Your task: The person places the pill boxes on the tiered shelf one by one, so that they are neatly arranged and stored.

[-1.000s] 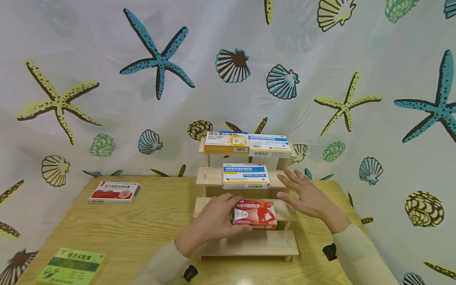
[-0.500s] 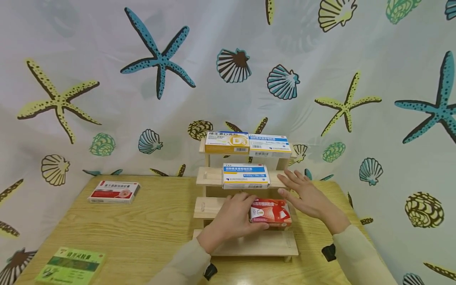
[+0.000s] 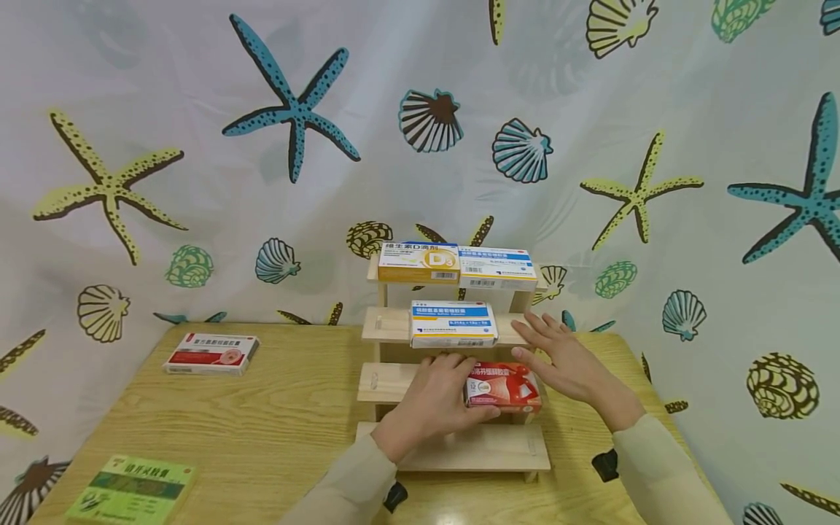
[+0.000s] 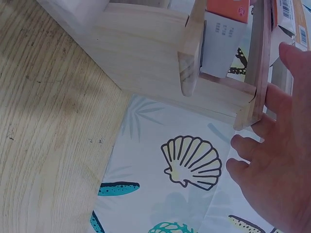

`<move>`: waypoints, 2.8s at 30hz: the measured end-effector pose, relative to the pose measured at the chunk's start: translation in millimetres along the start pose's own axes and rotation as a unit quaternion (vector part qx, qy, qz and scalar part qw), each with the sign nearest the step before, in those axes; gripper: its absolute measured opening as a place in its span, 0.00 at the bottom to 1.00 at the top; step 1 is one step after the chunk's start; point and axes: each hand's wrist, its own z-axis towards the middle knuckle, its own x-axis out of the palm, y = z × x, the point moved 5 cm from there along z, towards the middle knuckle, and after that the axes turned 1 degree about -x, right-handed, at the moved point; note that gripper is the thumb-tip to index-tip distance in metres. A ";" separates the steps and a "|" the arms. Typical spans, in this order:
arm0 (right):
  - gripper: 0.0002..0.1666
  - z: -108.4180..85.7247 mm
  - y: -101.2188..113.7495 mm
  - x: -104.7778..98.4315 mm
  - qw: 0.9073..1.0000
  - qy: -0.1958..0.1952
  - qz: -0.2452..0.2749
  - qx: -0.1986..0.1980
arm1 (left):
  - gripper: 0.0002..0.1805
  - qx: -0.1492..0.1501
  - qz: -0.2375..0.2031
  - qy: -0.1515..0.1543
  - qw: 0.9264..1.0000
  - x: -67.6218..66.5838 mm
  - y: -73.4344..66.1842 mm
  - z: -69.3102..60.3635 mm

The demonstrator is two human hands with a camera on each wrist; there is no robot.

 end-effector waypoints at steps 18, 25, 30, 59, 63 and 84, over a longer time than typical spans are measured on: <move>0.41 0.4 -2.3 2.2 1.000 -0.004 -0.003 0.002 | 0.49 0.006 0.020 -0.012 1.000 1.5 -1.3 2.3; 0.41 0.8 -2.8 2.6 1.000 -0.002 -0.001 0.005 | 0.51 -0.001 -0.016 0.008 1.000 -0.2 6.0 -6.6; 0.42 1.0 -2.3 4.3 1.000 -0.002 0.001 0.004 | 0.48 0.007 -0.074 -0.004 0.997 -5.9 15.5 -24.0; 0.41 -0.2 -1.1 1.7 1.000 -0.009 -0.007 0.003 | 0.33 0.003 -0.156 -0.129 0.979 -62.2 76.6 -87.0; 0.42 -0.7 -0.7 0.7 1.000 -0.006 -0.011 0.010 | 0.32 -0.004 -0.161 -0.149 0.976 -69.2 90.2 -99.7; 0.41 -1.0 -0.1 0.6 1.000 -0.005 -0.007 0.008 | 0.33 -0.097 -0.084 -0.159 0.979 -95.8 156.9 -179.7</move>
